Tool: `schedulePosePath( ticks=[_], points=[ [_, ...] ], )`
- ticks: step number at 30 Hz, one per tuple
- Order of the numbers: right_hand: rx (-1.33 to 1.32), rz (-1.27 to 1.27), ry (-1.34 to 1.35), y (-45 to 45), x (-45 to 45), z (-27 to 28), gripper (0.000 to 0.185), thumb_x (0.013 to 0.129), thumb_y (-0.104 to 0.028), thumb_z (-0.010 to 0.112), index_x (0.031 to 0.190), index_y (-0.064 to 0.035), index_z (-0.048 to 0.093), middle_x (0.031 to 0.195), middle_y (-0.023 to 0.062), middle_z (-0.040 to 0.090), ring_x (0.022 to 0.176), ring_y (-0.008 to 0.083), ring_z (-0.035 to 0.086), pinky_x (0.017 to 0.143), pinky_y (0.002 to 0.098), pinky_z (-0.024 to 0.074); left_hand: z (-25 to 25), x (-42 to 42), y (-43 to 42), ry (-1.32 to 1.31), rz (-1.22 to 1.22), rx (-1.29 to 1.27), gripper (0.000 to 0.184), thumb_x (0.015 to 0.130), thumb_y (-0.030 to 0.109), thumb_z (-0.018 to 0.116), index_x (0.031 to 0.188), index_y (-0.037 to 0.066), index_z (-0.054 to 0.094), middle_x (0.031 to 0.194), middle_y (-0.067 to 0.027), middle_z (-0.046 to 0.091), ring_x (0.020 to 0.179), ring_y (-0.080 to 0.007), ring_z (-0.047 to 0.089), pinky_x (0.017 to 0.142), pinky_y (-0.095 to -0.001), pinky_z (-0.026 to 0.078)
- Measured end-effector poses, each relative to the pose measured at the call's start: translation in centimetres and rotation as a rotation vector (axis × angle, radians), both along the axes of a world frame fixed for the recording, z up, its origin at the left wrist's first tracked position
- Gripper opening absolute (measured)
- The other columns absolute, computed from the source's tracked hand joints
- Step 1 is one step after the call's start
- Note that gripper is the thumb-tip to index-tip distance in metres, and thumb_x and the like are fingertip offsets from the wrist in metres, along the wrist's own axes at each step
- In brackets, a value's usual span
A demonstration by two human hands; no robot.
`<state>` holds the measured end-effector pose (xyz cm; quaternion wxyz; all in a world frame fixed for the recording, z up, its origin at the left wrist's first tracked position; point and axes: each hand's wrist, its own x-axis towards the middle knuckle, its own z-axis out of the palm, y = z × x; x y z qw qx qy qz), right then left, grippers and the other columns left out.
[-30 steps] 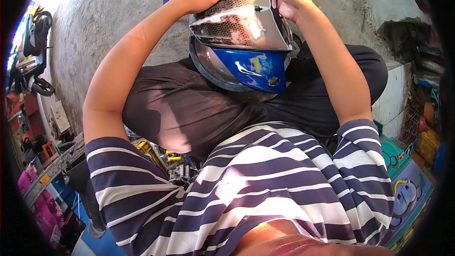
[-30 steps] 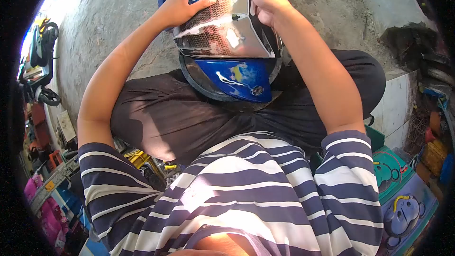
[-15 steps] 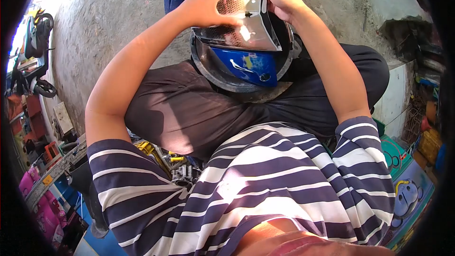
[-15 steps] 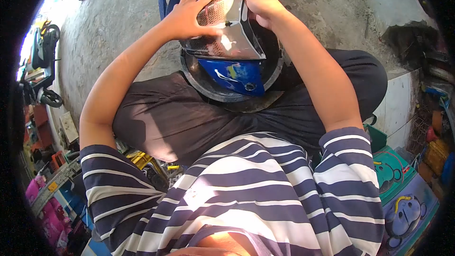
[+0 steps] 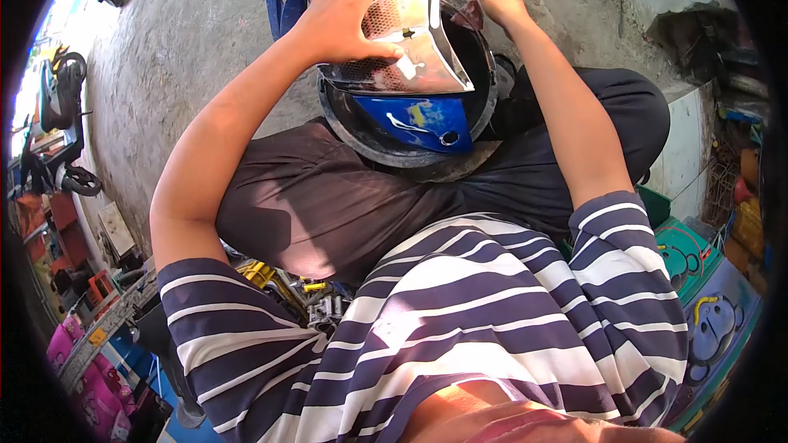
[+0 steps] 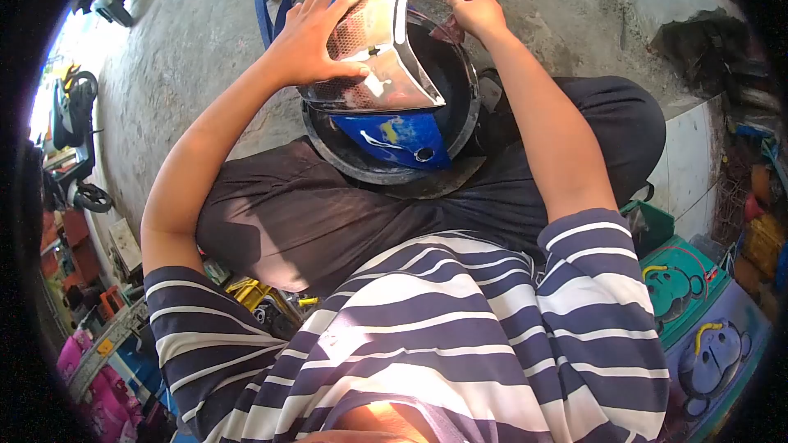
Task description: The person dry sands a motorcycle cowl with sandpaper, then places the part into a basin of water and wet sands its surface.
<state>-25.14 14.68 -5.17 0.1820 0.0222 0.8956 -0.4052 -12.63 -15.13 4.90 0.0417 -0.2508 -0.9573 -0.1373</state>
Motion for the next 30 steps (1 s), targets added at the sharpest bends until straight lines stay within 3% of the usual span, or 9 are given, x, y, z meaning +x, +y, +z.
schedulePosePath(
  ticks=[4,7,8,13,19,21,22,25,30],
  points=[
    [-0.008,-0.233,-0.105,0.2,0.7,-1.7,0.033,0.095,-0.036,0.072,0.111,-0.0068,0.075,0.107,0.0085,0.079,0.099,0.0207,0.074,0.087,0.0387,0.0559,-0.1,-0.3,1.1,-0.009,-0.027,-0.066,0.111,0.069,0.060,0.090,0.160,0.018,0.043,0.173,-0.0148,0.026,0.160,-0.0425,0.021,0.123,-0.0646,0.024],
    [-0.377,-0.173,-0.663,1.3,0.0,-1.6,0.023,0.095,-0.026,0.072,0.111,-0.0085,0.073,0.104,0.0081,0.079,0.097,0.0156,0.074,0.082,0.0381,0.0553,0.1,-0.4,0.8,-0.044,-0.022,-0.033,0.109,0.069,0.060,0.089,0.159,0.017,0.044,0.172,-0.0142,0.028,0.159,-0.0412,0.024,0.123,-0.0628,0.026],
    [-0.384,-0.143,-0.625,1.5,0.1,-1.7,0.019,0.095,-0.022,0.070,0.109,-0.0090,0.073,0.102,0.0073,0.079,0.094,0.0143,0.074,0.078,0.0361,0.0546,-0.1,-0.5,0.7,-0.040,-0.023,-0.028,0.109,0.069,0.060,0.089,0.158,0.017,0.044,0.172,-0.0142,0.029,0.159,-0.0412,0.025,0.123,-0.0624,0.027],
    [-0.214,-0.062,-0.395,1.3,0.6,0.7,0.012,0.095,-0.010,0.064,0.105,-0.0091,0.072,0.088,0.0048,0.077,0.083,0.0109,0.071,0.061,0.0273,0.0498,-0.2,-0.4,0.8,-0.022,-0.022,-0.049,0.106,0.071,0.063,0.087,0.156,0.014,0.047,0.172,-0.0144,0.029,0.159,-0.0408,0.026,0.121,-0.0619,0.030],
    [-0.334,-0.004,-0.038,-0.6,-1.8,5.4,0.020,0.096,-0.005,0.057,0.112,-0.0047,0.070,0.093,0.0051,0.075,0.072,0.0113,0.066,0.055,0.0313,0.0492,-0.3,-0.2,0.9,-0.030,-0.018,-0.075,0.103,0.072,0.065,0.086,0.151,0.008,0.052,0.173,-0.0140,0.027,0.159,-0.0411,0.025,0.120,-0.0627,0.030],
    [-0.242,0.228,0.138,-0.7,-3.4,7.1,0.020,0.093,-0.003,0.062,0.111,-0.0070,0.069,0.096,0.0038,0.071,0.077,0.0179,0.066,0.066,0.0358,0.0541,-0.7,-0.1,0.8,-0.016,-0.018,-0.071,0.103,0.072,0.066,0.085,0.151,0.009,0.052,0.173,-0.0132,0.027,0.159,-0.0409,0.024,0.120,-0.0646,0.029],
    [-0.282,0.383,0.220,-0.9,-3.4,8.8,0.018,0.103,-0.010,0.058,0.108,0.0021,0.069,0.109,0.0189,0.075,0.092,0.0344,0.075,0.080,0.0477,0.0607,-0.8,-0.2,0.8,-0.007,-0.020,-0.069,0.103,0.072,0.067,0.085,0.152,0.010,0.052,0.173,-0.0128,0.027,0.159,-0.0408,0.024,0.119,-0.0655,0.029],
    [0.041,0.707,0.786,-0.2,-0.5,16.2,0.010,0.093,-0.003,0.068,0.103,0.0006,0.070,0.102,0.0177,0.075,0.086,0.0339,0.074,0.075,0.0427,0.0586,-0.4,-0.1,1.1,0.002,-0.009,-0.049,0.104,0.071,0.068,0.085,0.154,0.015,0.051,0.174,-0.0116,0.027,0.160,-0.0398,0.022,0.118,-0.0684,0.028],
    [-0.071,1.187,1.151,-0.3,-0.7,17.4,0.021,0.088,-0.003,0.070,0.109,-0.0070,0.069,0.098,0.0091,0.068,0.089,0.0284,0.068,0.077,0.0388,0.0561,-0.9,-0.4,0.9,-0.037,-0.020,0.000,0.107,0.070,0.069,0.085,0.158,0.019,0.049,0.176,-0.0095,0.023,0.160,-0.0416,0.019,0.117,-0.0721,0.021]
  ],
)
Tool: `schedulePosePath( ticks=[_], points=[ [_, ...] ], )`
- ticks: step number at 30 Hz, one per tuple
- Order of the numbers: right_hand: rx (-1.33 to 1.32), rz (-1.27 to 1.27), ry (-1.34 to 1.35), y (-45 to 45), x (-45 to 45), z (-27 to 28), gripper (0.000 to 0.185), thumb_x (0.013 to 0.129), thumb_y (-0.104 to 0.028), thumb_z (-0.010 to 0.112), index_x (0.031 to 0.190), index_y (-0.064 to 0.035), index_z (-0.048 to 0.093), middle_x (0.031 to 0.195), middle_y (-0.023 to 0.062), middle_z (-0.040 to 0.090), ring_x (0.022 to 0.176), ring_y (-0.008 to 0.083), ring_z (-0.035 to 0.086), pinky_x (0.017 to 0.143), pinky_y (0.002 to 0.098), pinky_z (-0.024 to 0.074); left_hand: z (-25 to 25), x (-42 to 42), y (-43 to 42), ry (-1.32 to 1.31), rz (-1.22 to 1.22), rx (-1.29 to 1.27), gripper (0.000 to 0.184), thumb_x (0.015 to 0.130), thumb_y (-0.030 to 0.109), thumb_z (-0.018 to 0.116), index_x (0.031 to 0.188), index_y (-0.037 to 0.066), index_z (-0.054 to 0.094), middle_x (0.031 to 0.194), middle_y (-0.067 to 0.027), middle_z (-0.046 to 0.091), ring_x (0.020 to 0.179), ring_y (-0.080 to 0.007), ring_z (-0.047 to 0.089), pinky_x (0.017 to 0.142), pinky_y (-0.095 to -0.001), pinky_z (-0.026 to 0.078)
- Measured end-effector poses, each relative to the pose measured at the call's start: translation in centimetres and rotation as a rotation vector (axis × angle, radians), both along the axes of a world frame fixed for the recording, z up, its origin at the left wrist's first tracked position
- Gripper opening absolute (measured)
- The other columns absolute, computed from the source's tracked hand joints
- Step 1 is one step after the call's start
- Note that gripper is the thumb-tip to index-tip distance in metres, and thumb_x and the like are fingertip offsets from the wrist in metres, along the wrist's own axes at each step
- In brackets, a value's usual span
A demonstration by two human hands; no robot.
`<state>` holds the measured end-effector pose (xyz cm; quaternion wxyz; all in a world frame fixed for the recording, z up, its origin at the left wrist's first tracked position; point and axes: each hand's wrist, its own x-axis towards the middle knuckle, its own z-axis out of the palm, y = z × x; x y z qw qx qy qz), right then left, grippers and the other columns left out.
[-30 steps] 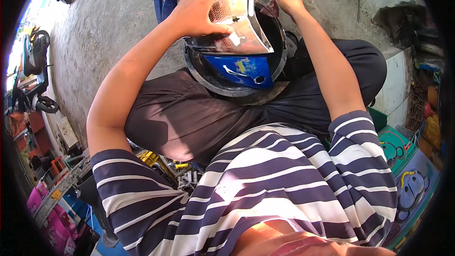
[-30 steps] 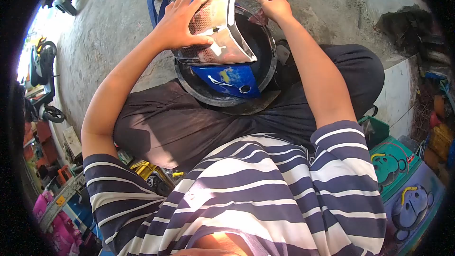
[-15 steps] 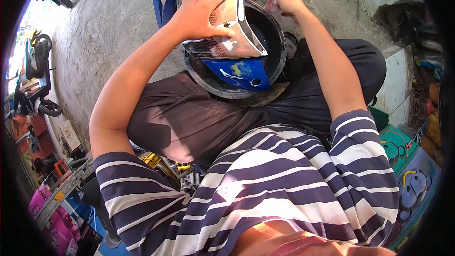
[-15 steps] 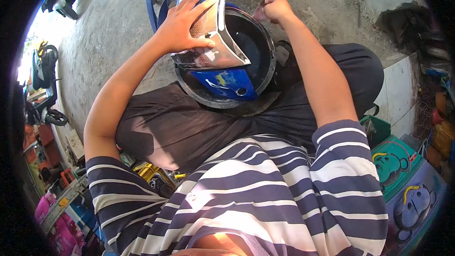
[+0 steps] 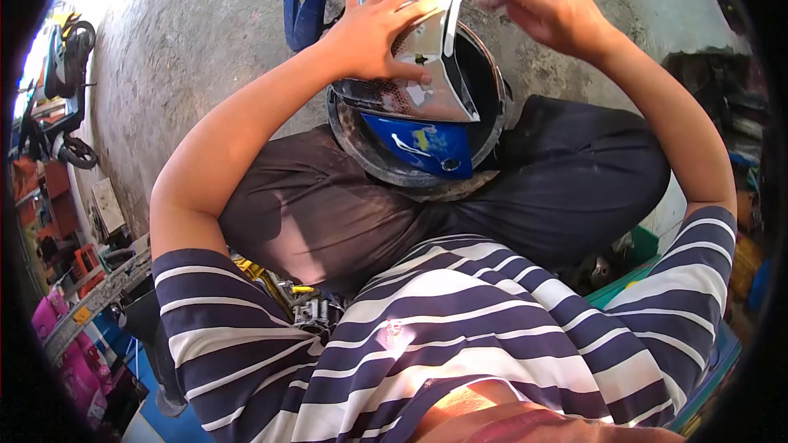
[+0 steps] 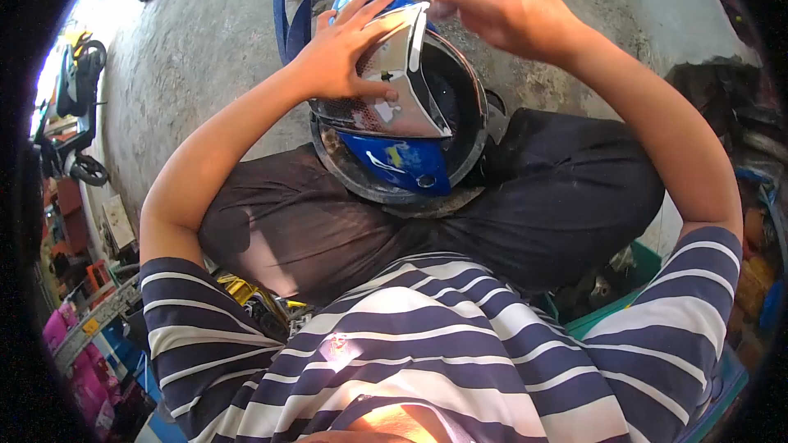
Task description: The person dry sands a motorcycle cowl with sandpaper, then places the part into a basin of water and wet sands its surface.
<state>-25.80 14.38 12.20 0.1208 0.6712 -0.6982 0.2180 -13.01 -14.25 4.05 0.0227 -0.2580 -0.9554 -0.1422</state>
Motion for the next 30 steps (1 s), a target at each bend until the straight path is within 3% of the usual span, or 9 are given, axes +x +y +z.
schedulePosePath(
  ticks=[1,2,6,11,16,22,27,29,30],
  points=[
    [0.002,0.069,0.047,-0.2,0.1,-0.7,0.024,0.087,-0.005,0.069,0.111,-0.0100,0.068,0.100,0.0054,0.065,0.092,0.0260,0.066,0.079,0.0384,0.0553,-0.2,0.0,0.0,0.009,0.002,-0.024,0.107,0.071,0.070,0.083,0.159,0.020,0.047,0.176,-0.0100,0.023,0.160,-0.0412,0.020,0.116,-0.0735,0.022],
    [0.036,0.109,0.039,-0.2,0.4,-1.6,0.027,0.084,-0.008,0.071,0.110,-0.0122,0.067,0.104,0.0078,0.061,0.102,0.0324,0.063,0.086,0.0402,0.0538,-0.2,0.0,0.1,0.017,0.002,-0.050,0.107,0.072,0.072,0.082,0.160,0.021,0.045,0.175,-0.0105,0.023,0.160,-0.0407,0.021,0.114,-0.0748,0.022],
    [0.005,0.300,0.144,-0.8,-0.8,-4.6,0.040,0.083,-0.018,0.066,0.121,-0.0024,0.067,0.119,0.0154,0.065,0.108,0.0293,0.065,0.088,0.0429,0.0514,-0.8,-0.2,0.2,0.005,0.007,-0.023,0.107,0.071,0.071,0.081,0.160,0.023,0.046,0.175,-0.0097,0.024,0.160,-0.0378,0.019,0.112,-0.0726,0.021],
    [-0.058,0.353,0.187,-1.3,-1.2,-8.6,0.043,0.082,-0.023,0.067,0.119,-0.0020,0.069,0.121,0.0141,0.067,0.110,0.0297,0.065,0.087,0.0480,0.0510,-0.9,-0.3,0.0,-0.039,0.021,0.045,0.109,0.060,0.066,0.087,0.154,0.021,0.053,0.174,-0.0098,0.026,0.160,-0.0377,0.019,0.113,-0.0695,0.018],
    [-0.170,0.313,0.080,-1.8,-2.1,-10.4,0.041,0.080,-0.019,0.074,0.118,-0.0019,0.070,0.116,0.0108,0.070,0.102,0.0269,0.065,0.081,0.0450,0.0498,-1.0,-0.5,-0.2,-0.054,0.036,0.162,0.081,0.057,0.066,0.087,0.116,0.011,0.074,0.173,-0.0096,0.030,0.158,-0.0364,0.022,0.111,-0.0683,0.019],
    [-0.201,0.391,-0.006,-1.9,-1.4,-11.8,0.040,0.076,-0.020,0.083,0.110,-0.0021,0.074,0.104,0.0079,0.069,0.088,0.0246,0.063,0.072,0.0428,0.0461,-0.7,-1.4,0.4,-0.115,0.056,0.134,0.084,0.058,0.067,0.086,0.125,0.018,0.073,0.172,-0.0073,0.031,0.158,-0.0347,0.024,0.109,-0.0679,0.019],
    [-0.206,0.342,0.004,-1.5,-1.9,-12.5,0.044,0.075,-0.027,0.089,0.110,-0.0048,0.074,0.104,0.0083,0.069,0.096,0.0260,0.064,0.077,0.0471,0.0504,-0.2,-1.5,0.9,-0.147,0.072,0.143,0.087,0.059,0.069,0.085,0.131,0.022,0.072,0.172,-0.0065,0.031,0.158,-0.0339,0.025,0.110,-0.0678,0.016],
    [-0.201,0.378,-0.008,-1.7,-1.6,-12.1,0.045,0.074,-0.029,0.089,0.110,-0.0060,0.075,0.106,0.0075,0.069,0.099,0.0267,0.065,0.080,0.0480,0.0511,-0.2,-1.5,0.6,-0.154,0.062,0.069,0.099,0.058,0.067,0.084,0.143,0.020,0.065,0.172,-0.0100,0.032,0.158,-0.0362,0.025,0.110,-0.0656,0.019],
    [-0.173,0.305,-0.020,-1.6,-2.5,-11.9,0.040,0.077,-0.027,0.080,0.111,-0.0065,0.074,0.111,0.0079,0.068,0.099,0.0263,0.064,0.082,0.0481,0.0506,-0.2,-1.5,0.7,-0.152,0.063,0.065,0.100,0.057,0.067,0.084,0.144,0.020,0.065,0.172,-0.0101,0.032,0.158,-0.0362,0.025,0.110,-0.0656,0.019]
  ],
)
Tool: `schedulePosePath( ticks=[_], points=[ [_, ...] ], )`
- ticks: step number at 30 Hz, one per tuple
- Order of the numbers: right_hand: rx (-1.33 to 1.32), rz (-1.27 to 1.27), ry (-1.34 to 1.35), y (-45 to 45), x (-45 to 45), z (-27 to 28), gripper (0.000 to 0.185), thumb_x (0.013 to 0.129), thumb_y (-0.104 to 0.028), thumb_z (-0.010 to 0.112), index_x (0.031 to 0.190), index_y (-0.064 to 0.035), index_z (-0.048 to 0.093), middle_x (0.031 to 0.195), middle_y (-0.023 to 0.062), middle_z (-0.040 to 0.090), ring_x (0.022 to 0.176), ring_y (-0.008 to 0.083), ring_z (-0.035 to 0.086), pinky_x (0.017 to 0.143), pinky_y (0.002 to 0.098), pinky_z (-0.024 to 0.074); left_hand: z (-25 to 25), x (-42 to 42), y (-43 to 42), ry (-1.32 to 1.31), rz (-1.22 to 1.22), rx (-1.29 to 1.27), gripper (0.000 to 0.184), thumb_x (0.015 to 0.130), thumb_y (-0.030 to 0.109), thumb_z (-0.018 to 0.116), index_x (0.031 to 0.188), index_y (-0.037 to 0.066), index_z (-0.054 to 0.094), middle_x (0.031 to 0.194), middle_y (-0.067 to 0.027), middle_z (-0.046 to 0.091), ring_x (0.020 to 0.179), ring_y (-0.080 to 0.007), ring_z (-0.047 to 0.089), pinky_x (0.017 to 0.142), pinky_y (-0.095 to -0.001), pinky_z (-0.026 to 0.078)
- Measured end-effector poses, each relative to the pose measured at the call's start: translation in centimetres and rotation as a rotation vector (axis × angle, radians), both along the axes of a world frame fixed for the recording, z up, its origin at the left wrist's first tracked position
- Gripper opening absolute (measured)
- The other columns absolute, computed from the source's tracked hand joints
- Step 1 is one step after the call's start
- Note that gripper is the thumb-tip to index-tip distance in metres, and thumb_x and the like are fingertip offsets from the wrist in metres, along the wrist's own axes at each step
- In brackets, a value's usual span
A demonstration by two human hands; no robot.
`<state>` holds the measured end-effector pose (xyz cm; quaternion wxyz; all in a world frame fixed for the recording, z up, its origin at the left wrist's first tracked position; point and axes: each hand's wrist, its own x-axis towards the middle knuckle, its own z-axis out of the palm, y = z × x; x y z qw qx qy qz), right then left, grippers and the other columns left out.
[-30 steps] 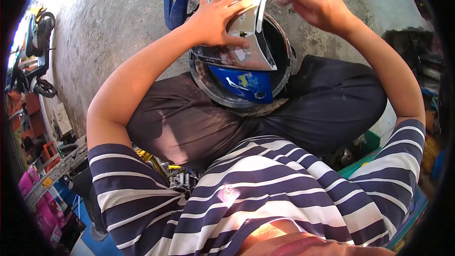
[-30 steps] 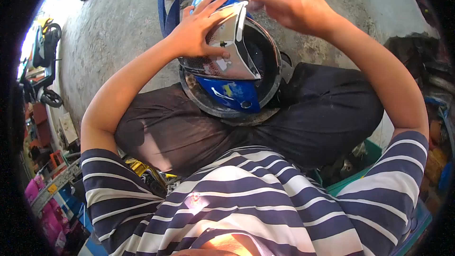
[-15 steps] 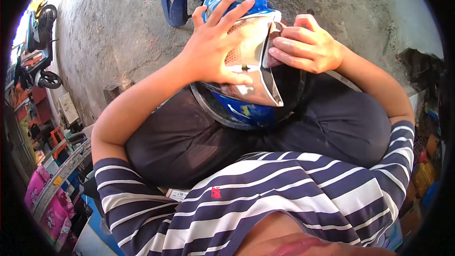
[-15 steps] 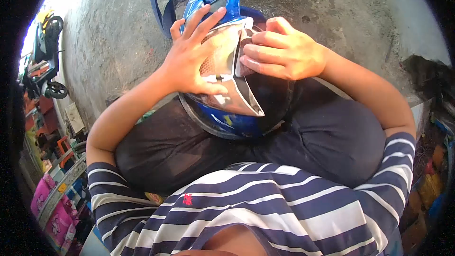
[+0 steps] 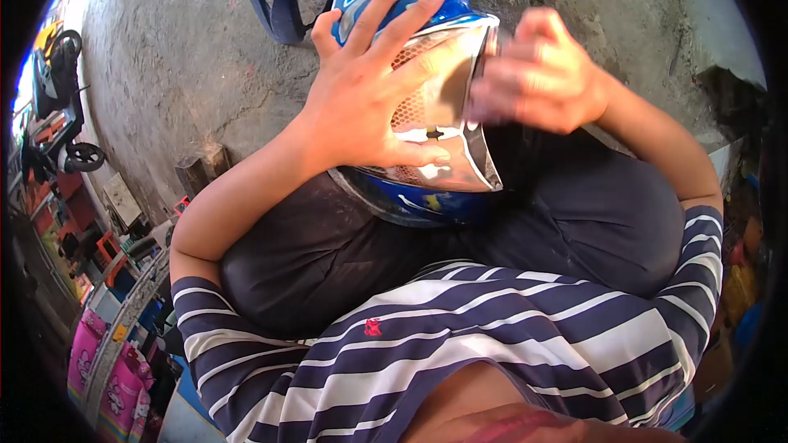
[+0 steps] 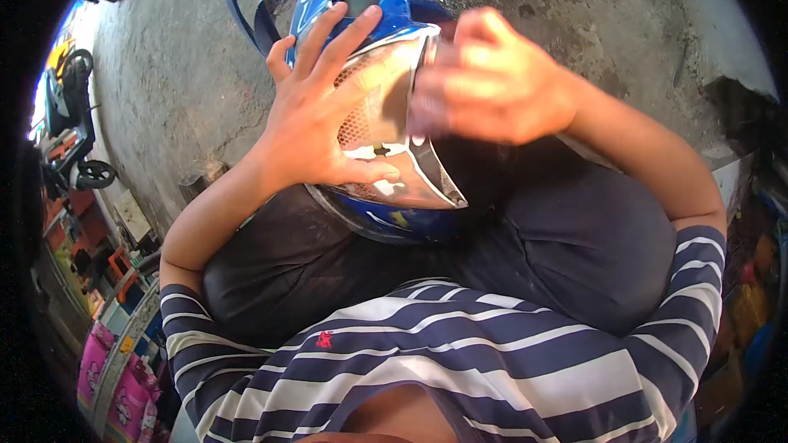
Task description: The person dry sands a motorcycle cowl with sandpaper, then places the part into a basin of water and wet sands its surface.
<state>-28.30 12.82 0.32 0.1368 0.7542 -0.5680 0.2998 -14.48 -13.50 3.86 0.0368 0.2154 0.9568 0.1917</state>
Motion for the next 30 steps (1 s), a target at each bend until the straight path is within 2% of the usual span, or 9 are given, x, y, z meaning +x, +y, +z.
schedulePosePath(
  ticks=[2,7,11,13,17,19,24,27,30],
  points=[
    [0.028,-0.099,0.016,0.1,-1.4,0.4,0.036,0.082,-0.025,0.069,0.113,-0.0075,0.072,0.119,0.0082,0.067,0.101,0.0259,0.064,0.085,0.0494,0.0499,0.1,-0.1,0.1,0.008,0.001,-0.018,0.104,0.056,0.067,0.084,0.147,0.020,0.063,0.172,-0.0100,0.032,0.157,-0.0364,0.025,0.110,-0.0653,0.020],
    [0.031,0.001,-0.045,0.8,0.1,-0.7,0.034,0.082,-0.025,0.069,0.112,-0.0079,0.070,0.121,0.0091,0.069,0.102,0.0276,0.064,0.089,0.0507,0.0488,0.2,-0.2,-0.2,-0.014,-0.001,-0.036,0.106,0.055,0.067,0.084,0.147,0.020,0.062,0.171,-0.0116,0.033,0.157,-0.0374,0.025,0.110,-0.0646,0.020],
    [-0.010,-0.011,-0.032,0.6,0.0,-0.4,0.040,0.077,-0.025,0.089,0.108,-0.0069,0.075,0.108,0.0060,0.070,0.095,0.0251,0.063,0.080,0.0467,0.0507,-0.1,-0.1,-0.1,-0.024,0.009,0.019,0.090,0.055,0.067,0.086,0.129,0.017,0.074,0.172,-0.0076,0.030,0.158,-0.0351,0.022,0.107,-0.0695,0.020],
    [0.015,0.086,0.011,0.5,0.9,-0.5,0.028,0.086,-0.024,0.065,0.109,-0.0096,0.074,0.117,0.0096,0.068,0.103,0.0281,0.065,0.088,0.0508,0.0492,-0.1,-0.2,-0.1,-0.001,0.005,0.000,0.100,0.054,0.065,0.085,0.140,0.017,0.066,0.171,-0.0119,0.032,0.157,-0.0373,0.024,0.110,-0.0661,0.020],
    [0.026,-0.127,-0.030,0.4,-1.8,-0.3,0.028,0.086,-0.025,0.067,0.110,-0.0124,0.073,0.116,0.0071,0.068,0.103,0.0263,0.065,0.090,0.0500,0.0482,0.1,-0.3,-0.1,0.002,0.002,-0.015,0.106,0.054,0.064,0.085,0.147,0.018,0.062,0.171,-0.0148,0.033,0.157,-0.0387,0.025,0.111,-0.0643,0.019],
    [0.032,0.035,-0.052,0.2,0.3,-0.2,0.033,0.085,-0.028,0.068,0.113,-0.0116,0.071,0.116,0.0069,0.068,0.105,0.0271,0.064,0.093,0.0504,0.0471,-0.1,-0.3,-0.2,0.006,0.003,-0.021,0.107,0.054,0.064,0.085,0.148,0.018,0.061,0.170,-0.0149,0.034,0.157,-0.0389,0.025,0.111,-0.0639,0.019],
    [-0.012,-0.181,-0.038,-0.1,-2.0,-0.5,0.018,0.082,-0.019,0.072,0.098,-0.0117,0.074,0.111,0.0044,0.067,0.102,0.0230,0.064,0.091,0.0497,0.0481,-0.1,-0.3,0.0,0.005,0.004,-0.025,0.110,0.054,0.067,0.083,0.150,0.019,0.060,0.170,-0.0151,0.034,0.157,-0.0392,0.026,0.111,-0.0632,0.020],
    [-0.006,0.051,-0.079,-0.2,1.1,-0.3,0.023,0.083,-0.020,0.072,0.104,-0.0116,0.073,0.113,0.0040,0.068,0.105,0.0235,0.064,0.092,0.0497,0.0472,-0.1,-0.3,-0.2,0.023,-0.002,-0.020,0.110,0.055,0.067,0.084,0.150,0.019,0.060,0.170,-0.0151,0.034,0.156,-0.0391,0.026,0.111,-0.0631,0.020],
    [-0.005,-0.128,-0.037,-0.2,-1.2,-0.4,0.027,0.086,-0.025,0.069,0.111,-0.0139,0.072,0.114,0.0022,0.067,0.105,0.0230,0.063,0.092,0.0487,0.0464,-0.1,-0.3,-0.1,0.018,0.001,-0.023,0.109,0.054,0.065,0.085,0.149,0.018,0.060,0.170,-0.0152,0.035,0.156,-0.0392,0.027,0.111,-0.0632,0.020]
  ],
)
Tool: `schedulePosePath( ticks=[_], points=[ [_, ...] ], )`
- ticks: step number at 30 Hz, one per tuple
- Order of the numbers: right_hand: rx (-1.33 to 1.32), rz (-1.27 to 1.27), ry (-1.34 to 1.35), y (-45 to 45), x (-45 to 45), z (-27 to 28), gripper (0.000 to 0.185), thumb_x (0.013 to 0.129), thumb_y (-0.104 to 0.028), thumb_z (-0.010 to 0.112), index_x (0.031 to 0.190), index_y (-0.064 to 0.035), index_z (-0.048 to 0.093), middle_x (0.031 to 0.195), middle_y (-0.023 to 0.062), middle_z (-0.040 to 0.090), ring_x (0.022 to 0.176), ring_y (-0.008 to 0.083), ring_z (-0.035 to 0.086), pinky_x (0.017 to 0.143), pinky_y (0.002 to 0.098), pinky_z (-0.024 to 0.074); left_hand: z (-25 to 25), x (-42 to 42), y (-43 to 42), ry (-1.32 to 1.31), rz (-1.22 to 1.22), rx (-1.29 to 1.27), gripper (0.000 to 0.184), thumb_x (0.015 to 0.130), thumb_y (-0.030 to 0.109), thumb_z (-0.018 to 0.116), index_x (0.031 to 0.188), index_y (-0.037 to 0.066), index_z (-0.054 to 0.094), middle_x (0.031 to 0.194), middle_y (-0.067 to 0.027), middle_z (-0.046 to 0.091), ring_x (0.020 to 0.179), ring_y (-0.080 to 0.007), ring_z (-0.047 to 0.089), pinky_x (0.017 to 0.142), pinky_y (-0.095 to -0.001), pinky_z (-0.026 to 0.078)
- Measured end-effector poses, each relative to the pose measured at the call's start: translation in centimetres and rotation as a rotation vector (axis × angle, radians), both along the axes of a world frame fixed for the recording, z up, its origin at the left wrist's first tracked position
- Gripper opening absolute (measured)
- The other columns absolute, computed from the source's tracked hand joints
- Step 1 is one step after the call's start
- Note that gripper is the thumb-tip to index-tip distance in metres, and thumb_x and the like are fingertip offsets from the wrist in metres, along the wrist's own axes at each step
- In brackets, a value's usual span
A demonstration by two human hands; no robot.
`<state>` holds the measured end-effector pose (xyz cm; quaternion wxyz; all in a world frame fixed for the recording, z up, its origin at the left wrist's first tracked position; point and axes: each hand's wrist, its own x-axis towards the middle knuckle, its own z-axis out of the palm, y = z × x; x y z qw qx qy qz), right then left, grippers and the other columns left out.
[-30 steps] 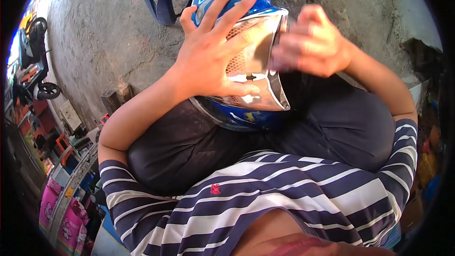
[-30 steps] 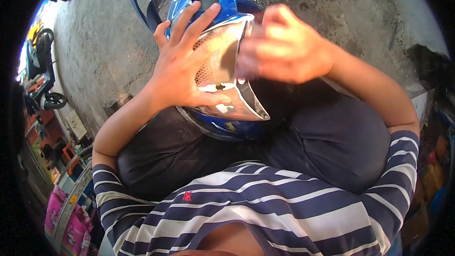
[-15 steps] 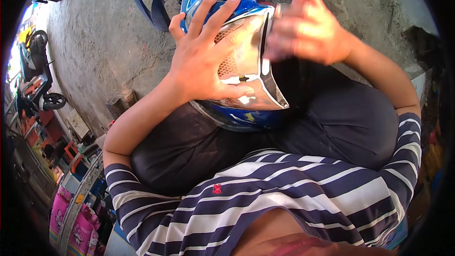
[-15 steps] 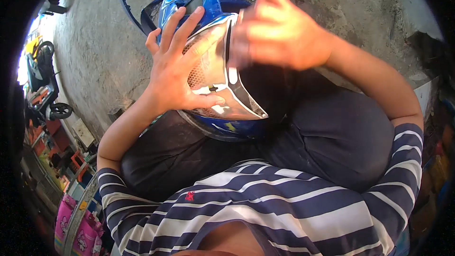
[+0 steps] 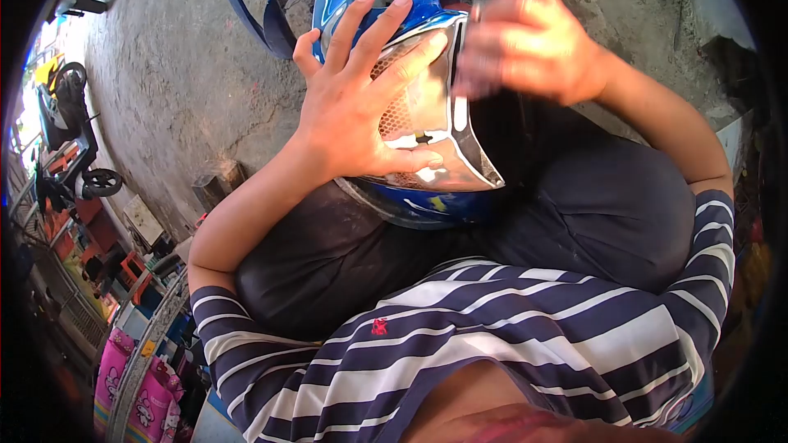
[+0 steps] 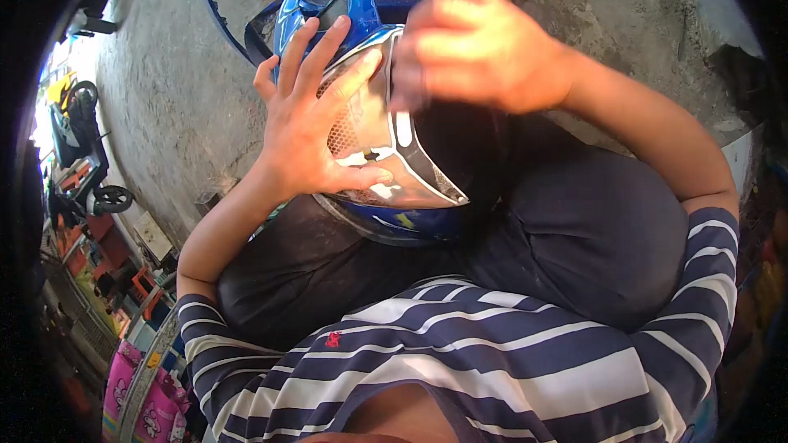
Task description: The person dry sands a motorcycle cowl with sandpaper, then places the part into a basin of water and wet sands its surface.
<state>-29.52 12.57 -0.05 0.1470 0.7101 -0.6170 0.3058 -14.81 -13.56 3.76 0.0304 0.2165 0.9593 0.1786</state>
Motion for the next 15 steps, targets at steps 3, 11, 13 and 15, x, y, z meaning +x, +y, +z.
schedulePosePath(
  ticks=[3,11,13,15],
  points=[
    [0.049,0.038,-0.025,0.2,0.9,0.7,0.031,0.087,-0.027,0.066,0.115,-0.0150,0.071,0.115,0.0011,0.067,0.103,0.0223,0.062,0.092,0.0498,0.0463,0.0,0.0,0.0,0.000,0.005,0.002,0.109,0.054,0.065,0.086,0.149,0.018,0.061,0.170,-0.0149,0.034,0.156,-0.0392,0.026,0.111,-0.0635,0.020],
    [0.012,0.031,0.009,0.4,1.5,0.0,0.026,0.084,-0.025,0.065,0.106,-0.0200,0.076,0.115,-0.0008,0.065,0.109,0.0235,0.062,0.094,0.0500,0.0443,0.0,0.0,0.1,-0.002,0.007,-0.010,0.113,0.052,0.065,0.086,0.151,0.019,0.058,0.171,-0.0148,0.033,0.157,-0.0393,0.025,0.112,-0.0643,0.020],
    [-0.022,0.133,0.049,0.2,2.1,-0.2,0.024,0.083,-0.024,0.065,0.103,-0.0207,0.077,0.115,-0.0011,0.065,0.111,0.0237,0.061,0.095,0.0497,0.0439,0.0,0.0,0.0,-0.006,0.005,-0.012,0.113,0.052,0.065,0.086,0.151,0.020,0.057,0.171,-0.0148,0.033,0.157,-0.0394,0.025,0.112,-0.0644,0.020],
    [0.010,-0.001,0.032,0.4,0.3,0.3,0.022,0.084,-0.024,0.066,0.103,-0.0181,0.076,0.114,-0.0006,0.065,0.111,0.0242,0.061,0.095,0.0489,0.0438,0.1,-0.1,0.2,-0.016,0.006,-0.017,0.112,0.052,0.065,0.086,0.151,0.021,0.058,0.171,-0.0148,0.033,0.157,-0.0396,0.024,0.112,-0.0645,0.020]
  ],
)
